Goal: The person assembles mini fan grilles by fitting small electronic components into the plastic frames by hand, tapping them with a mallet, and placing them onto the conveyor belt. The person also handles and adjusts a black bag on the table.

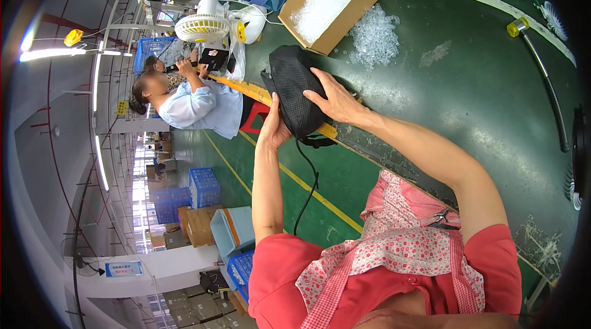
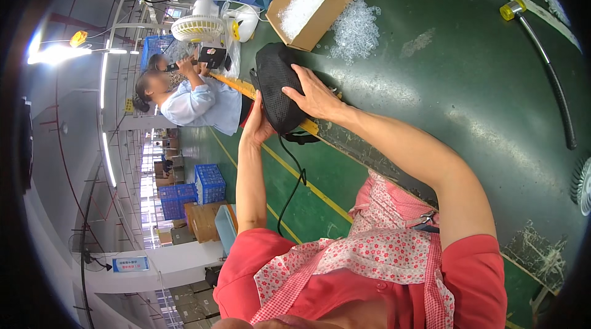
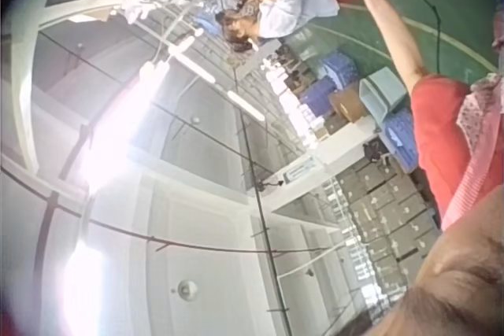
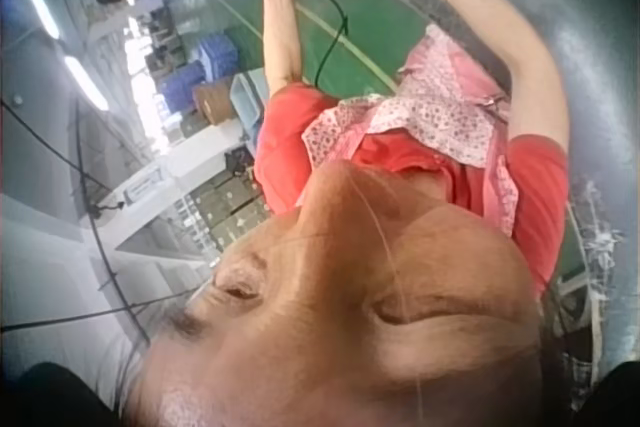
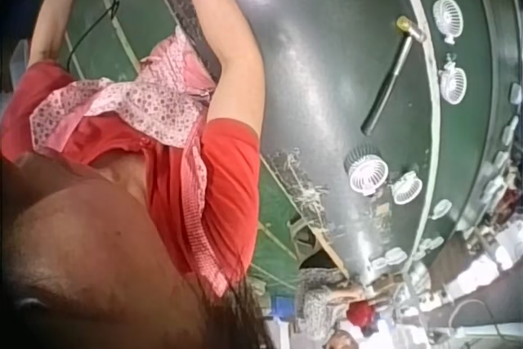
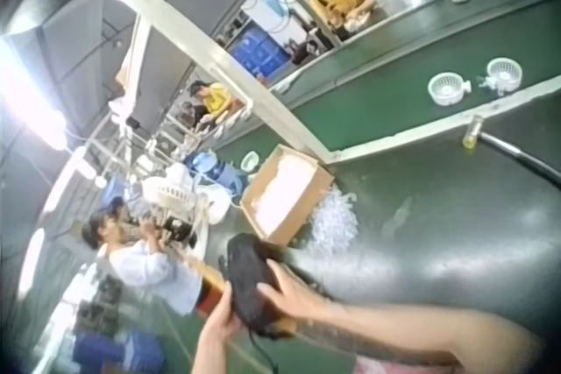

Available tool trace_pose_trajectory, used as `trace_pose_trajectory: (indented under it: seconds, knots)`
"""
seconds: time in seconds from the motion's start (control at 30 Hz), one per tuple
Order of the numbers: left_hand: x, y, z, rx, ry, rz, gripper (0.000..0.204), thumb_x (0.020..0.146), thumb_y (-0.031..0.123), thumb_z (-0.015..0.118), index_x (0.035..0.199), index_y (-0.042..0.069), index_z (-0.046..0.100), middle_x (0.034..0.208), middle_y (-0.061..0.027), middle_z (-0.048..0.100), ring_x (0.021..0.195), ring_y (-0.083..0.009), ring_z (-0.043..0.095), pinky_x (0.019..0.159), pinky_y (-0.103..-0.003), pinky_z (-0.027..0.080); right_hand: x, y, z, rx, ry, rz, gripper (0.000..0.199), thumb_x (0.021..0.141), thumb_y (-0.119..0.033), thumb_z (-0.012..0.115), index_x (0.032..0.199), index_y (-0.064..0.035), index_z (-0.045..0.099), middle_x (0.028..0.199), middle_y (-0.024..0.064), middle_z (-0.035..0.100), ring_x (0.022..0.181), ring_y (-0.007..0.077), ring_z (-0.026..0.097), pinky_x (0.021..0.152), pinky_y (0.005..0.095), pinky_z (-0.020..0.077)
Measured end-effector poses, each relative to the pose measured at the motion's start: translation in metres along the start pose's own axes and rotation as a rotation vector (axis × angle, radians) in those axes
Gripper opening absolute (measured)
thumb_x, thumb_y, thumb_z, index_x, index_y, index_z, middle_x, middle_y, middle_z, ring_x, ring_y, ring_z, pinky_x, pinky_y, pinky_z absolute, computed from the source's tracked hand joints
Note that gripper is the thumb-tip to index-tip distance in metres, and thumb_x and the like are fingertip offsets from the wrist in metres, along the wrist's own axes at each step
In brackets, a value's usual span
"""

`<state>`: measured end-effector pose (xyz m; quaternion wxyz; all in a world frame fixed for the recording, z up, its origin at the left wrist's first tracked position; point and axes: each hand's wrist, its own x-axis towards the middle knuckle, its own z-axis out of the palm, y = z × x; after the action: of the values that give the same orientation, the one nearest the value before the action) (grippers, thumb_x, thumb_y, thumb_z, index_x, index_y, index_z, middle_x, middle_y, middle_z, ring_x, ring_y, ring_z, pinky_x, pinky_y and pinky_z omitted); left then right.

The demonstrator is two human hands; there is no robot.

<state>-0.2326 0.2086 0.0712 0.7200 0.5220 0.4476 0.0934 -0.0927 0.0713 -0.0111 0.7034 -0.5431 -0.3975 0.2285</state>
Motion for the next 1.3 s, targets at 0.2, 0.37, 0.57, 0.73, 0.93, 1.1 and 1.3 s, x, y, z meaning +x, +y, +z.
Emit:
trace_pose_trajectory:
  seconds: [0.2, 0.37, 0.57, 0.73, 0.93, 1.1, 1.3]
  knots:
    - [0.007, 0.015, 0.014, 0.158, 0.066, -0.034, 0.077, 0.099, 0.064, 0.04, 0.147, 0.003, 0.041, 0.143, -0.0165, 0.052, 0.126, -0.0292, 0.057, 0.103, -0.046, 0.05, -0.001, 0.005, 0.001, -0.045, 0.001, -0.055, 0.07, 0.099, -0.036, 0.058, 0.148, 0.0058, 0.03, 0.15, 0.0289, 0.037, 0.139, 0.0406, 0.038, 0.116, 0.0436, 0.0322]
    - [0.026, 0.012, 0.019, 0.258, 0.117, 0.068, 0.076, 0.097, 0.052, 0.058, 0.148, 0.0, 0.037, 0.14, -0.0168, 0.053, 0.124, -0.0274, 0.057, 0.102, -0.039, 0.05, -0.003, 0.012, -0.002, -0.098, 0.022, -0.065, 0.068, 0.097, -0.03, 0.061, 0.149, 0.0033, 0.03, 0.149, 0.0287, 0.036, 0.14, 0.041, 0.038, 0.116, 0.0428, 0.0319]
    - [0.083, 0.007, -0.041, 1.155, 0.762, 1.037, 0.053, 0.098, 0.027, 0.062, 0.141, -0.001, 0.048, 0.131, -0.016, 0.058, 0.112, -0.0246, 0.061, 0.096, -0.034, 0.047, -0.004, 0.007, 0.004, -0.09, -0.006, -0.076, 0.069, 0.098, -0.03, 0.06, 0.149, 0.0029, 0.028, 0.15, 0.0282, 0.035, 0.14, 0.0415, 0.037, 0.117, 0.0444, 0.0311]
    - [0.101, 0.029, -0.051, 1.02, 0.447, 0.911, 0.028, 0.101, 0.019, 0.057, 0.119, 0.0, 0.068, 0.105, -0.011, 0.072, 0.097, -0.017, 0.065, 0.089, -0.028, 0.049, -0.004, 0.006, -0.001, -0.083, -0.008, -0.091, 0.069, 0.097, -0.029, 0.06, 0.147, 0.0069, 0.029, 0.148, 0.0301, 0.035, 0.137, 0.0447, 0.038, 0.115, 0.0461, 0.0332]
    - [0.089, 0.033, -0.048, 0.924, 0.456, 0.902, 0.028, 0.097, 0.019, 0.063, 0.112, -0.004, 0.067, 0.105, -0.013, 0.069, 0.092, -0.0199, 0.067, 0.084, -0.034, 0.053, -0.003, 0.007, 0.005, -0.126, -0.017, -0.081, 0.068, 0.097, -0.031, 0.06, 0.147, 0.0042, 0.031, 0.148, 0.0283, 0.036, 0.138, 0.043, 0.037, 0.116, 0.045, 0.0323]
    - [0.15, 0.072, -0.055, 0.757, 0.444, 0.478, 0.056, 0.094, 0.045, 0.064, 0.111, -0.009, 0.068, 0.084, -0.0024, 0.066, 0.07, -0.0099, 0.055, 0.06, -0.028, 0.042, -0.003, 0.007, -0.001, -0.119, -0.042, -0.073, 0.074, 0.096, -0.033, 0.061, 0.149, 0.0055, 0.027, 0.151, 0.0294, 0.032, 0.14, 0.044, 0.034, 0.117, 0.0458, 0.0303]
    - [0.185, 0.109, -0.12, 0.615, 0.752, 0.291, 0.041, 0.087, 0.024, 0.07, 0.111, -0.01, 0.069, 0.09, -0.0157, 0.073, 0.082, -0.0257, 0.07, 0.078, -0.036, 0.054, -0.008, -0.014, 0.021, -0.129, -0.058, -0.132, 0.071, 0.097, -0.033, 0.062, 0.147, 0.0052, 0.029, 0.15, 0.0271, 0.035, 0.14, 0.041, 0.036, 0.117, 0.0445, 0.0311]
